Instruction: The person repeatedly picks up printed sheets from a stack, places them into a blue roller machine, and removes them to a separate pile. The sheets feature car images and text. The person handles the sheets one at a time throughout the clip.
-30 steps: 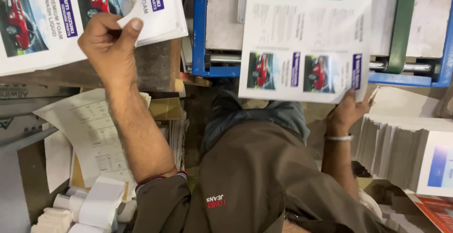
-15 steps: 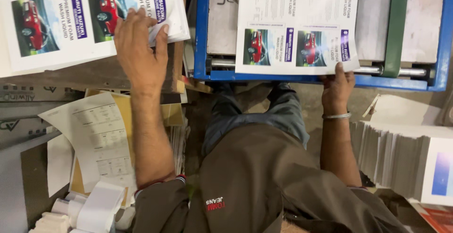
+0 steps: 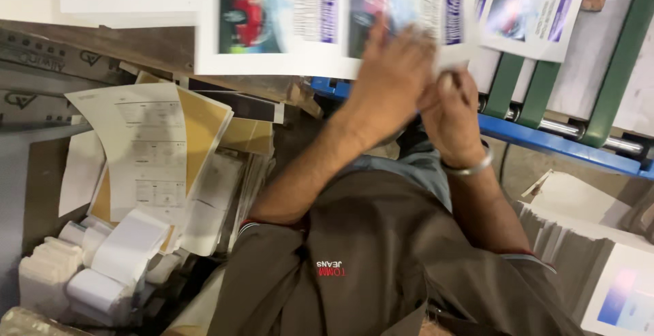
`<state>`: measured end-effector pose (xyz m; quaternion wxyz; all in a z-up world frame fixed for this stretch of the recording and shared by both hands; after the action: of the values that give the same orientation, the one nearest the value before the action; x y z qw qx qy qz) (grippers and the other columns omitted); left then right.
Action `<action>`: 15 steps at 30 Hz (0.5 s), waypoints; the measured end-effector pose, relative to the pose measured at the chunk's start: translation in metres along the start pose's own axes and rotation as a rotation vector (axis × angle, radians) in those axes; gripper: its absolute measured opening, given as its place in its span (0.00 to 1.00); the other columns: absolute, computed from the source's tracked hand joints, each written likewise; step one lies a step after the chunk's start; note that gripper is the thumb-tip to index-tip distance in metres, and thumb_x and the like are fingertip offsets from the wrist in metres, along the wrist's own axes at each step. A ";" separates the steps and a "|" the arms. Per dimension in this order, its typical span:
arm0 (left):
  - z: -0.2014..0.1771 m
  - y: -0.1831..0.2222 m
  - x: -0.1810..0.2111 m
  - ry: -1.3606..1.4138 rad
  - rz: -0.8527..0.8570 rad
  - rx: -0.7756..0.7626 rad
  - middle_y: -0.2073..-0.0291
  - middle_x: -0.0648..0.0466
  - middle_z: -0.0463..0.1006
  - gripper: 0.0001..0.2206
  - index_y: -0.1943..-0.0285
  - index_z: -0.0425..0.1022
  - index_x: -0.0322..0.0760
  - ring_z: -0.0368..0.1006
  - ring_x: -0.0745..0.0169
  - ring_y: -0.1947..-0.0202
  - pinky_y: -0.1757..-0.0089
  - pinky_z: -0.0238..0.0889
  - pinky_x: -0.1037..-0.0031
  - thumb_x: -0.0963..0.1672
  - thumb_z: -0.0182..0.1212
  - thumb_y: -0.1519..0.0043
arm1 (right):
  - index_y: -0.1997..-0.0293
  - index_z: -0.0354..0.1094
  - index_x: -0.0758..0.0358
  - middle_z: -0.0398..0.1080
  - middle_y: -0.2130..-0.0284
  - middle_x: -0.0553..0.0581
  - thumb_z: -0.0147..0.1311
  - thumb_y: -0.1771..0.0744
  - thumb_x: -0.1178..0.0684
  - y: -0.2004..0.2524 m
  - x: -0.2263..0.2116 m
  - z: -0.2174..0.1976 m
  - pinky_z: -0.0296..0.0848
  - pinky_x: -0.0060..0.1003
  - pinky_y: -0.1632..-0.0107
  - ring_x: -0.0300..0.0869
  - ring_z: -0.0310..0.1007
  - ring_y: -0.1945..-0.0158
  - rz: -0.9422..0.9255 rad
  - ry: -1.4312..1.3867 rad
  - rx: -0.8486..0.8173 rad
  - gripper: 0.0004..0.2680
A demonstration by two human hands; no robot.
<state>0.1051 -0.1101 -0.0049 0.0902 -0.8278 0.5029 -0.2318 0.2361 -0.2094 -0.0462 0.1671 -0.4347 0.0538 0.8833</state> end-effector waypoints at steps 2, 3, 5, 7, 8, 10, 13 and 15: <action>-0.013 -0.001 0.019 -0.012 0.073 -0.071 0.37 0.43 0.72 0.26 0.41 0.73 0.29 0.60 0.45 0.31 0.35 0.38 0.39 0.48 0.68 0.46 | 0.29 0.58 0.75 0.68 0.37 0.64 0.50 0.26 0.62 -0.012 0.010 -0.008 0.73 0.41 0.31 0.47 0.72 0.35 -0.068 -0.040 0.169 0.16; -0.025 -0.003 0.016 -0.015 0.041 -0.064 0.37 0.41 0.71 0.28 0.40 0.72 0.28 0.59 0.43 0.31 0.35 0.38 0.39 0.49 0.68 0.45 | 0.30 0.58 0.74 0.69 0.38 0.64 0.49 0.28 0.64 -0.018 0.013 -0.020 0.75 0.42 0.32 0.48 0.73 0.36 -0.118 -0.032 0.243 0.15; -0.049 0.001 -0.006 -0.019 -0.021 -0.052 0.36 0.37 0.69 0.31 0.37 0.71 0.26 0.57 0.39 0.32 0.35 0.39 0.41 0.52 0.69 0.43 | 0.34 0.59 0.73 0.70 0.42 0.64 0.48 0.30 0.67 -0.025 0.016 -0.057 0.77 0.44 0.36 0.50 0.75 0.40 -0.166 -0.011 0.369 0.15; -0.068 0.019 -0.044 -0.065 -0.103 -0.115 0.35 0.43 0.71 0.24 0.36 0.73 0.32 0.58 0.43 0.29 0.31 0.42 0.43 0.51 0.68 0.36 | 0.37 0.60 0.74 0.71 0.45 0.66 0.48 0.31 0.68 -0.023 0.013 -0.106 0.79 0.44 0.39 0.51 0.76 0.43 -0.193 0.062 0.473 0.14; -0.073 0.023 -0.063 -0.121 -0.124 -0.078 0.36 0.41 0.71 0.25 0.36 0.73 0.29 0.59 0.43 0.30 0.33 0.42 0.42 0.51 0.68 0.37 | 0.38 0.61 0.77 0.72 0.45 0.68 0.48 0.31 0.68 -0.019 0.012 -0.130 0.80 0.43 0.39 0.52 0.77 0.44 -0.220 0.121 0.526 0.13; -0.080 0.021 -0.100 -0.247 -0.117 0.001 0.37 0.41 0.72 0.24 0.37 0.75 0.28 0.61 0.44 0.33 0.36 0.46 0.43 0.50 0.67 0.36 | 0.39 0.61 0.79 0.72 0.45 0.70 0.48 0.30 0.68 -0.004 0.005 -0.173 0.81 0.42 0.39 0.52 0.78 0.44 -0.291 0.224 0.608 0.12; -0.091 0.024 -0.130 -0.155 -0.090 0.054 0.45 0.46 0.78 0.16 0.41 0.79 0.33 0.71 0.48 0.44 0.44 0.60 0.52 0.48 0.67 0.31 | 0.39 0.60 0.80 0.72 0.45 0.70 0.48 0.30 0.69 0.021 -0.002 -0.209 0.80 0.41 0.39 0.51 0.78 0.45 -0.374 0.302 0.689 0.11; -0.097 0.025 -0.144 -0.013 -0.107 0.091 0.54 0.48 0.80 0.09 0.46 0.80 0.34 0.75 0.50 0.54 0.51 0.66 0.57 0.45 0.68 0.28 | 0.40 0.59 0.79 0.72 0.46 0.68 0.47 0.30 0.68 0.038 -0.008 -0.220 0.80 0.42 0.40 0.49 0.78 0.46 -0.408 0.319 0.758 0.11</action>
<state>-0.0168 0.0119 0.0284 0.1185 -0.8500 0.4462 -0.2535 0.3928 -0.3004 -0.1776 0.4743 -0.4751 0.3118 0.6724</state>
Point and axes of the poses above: each hand's wrist, its own y-axis away from the middle knuckle, its own z-axis out of the palm, x = y × z, the point moved 1 cm from there along -y, towards the middle knuckle
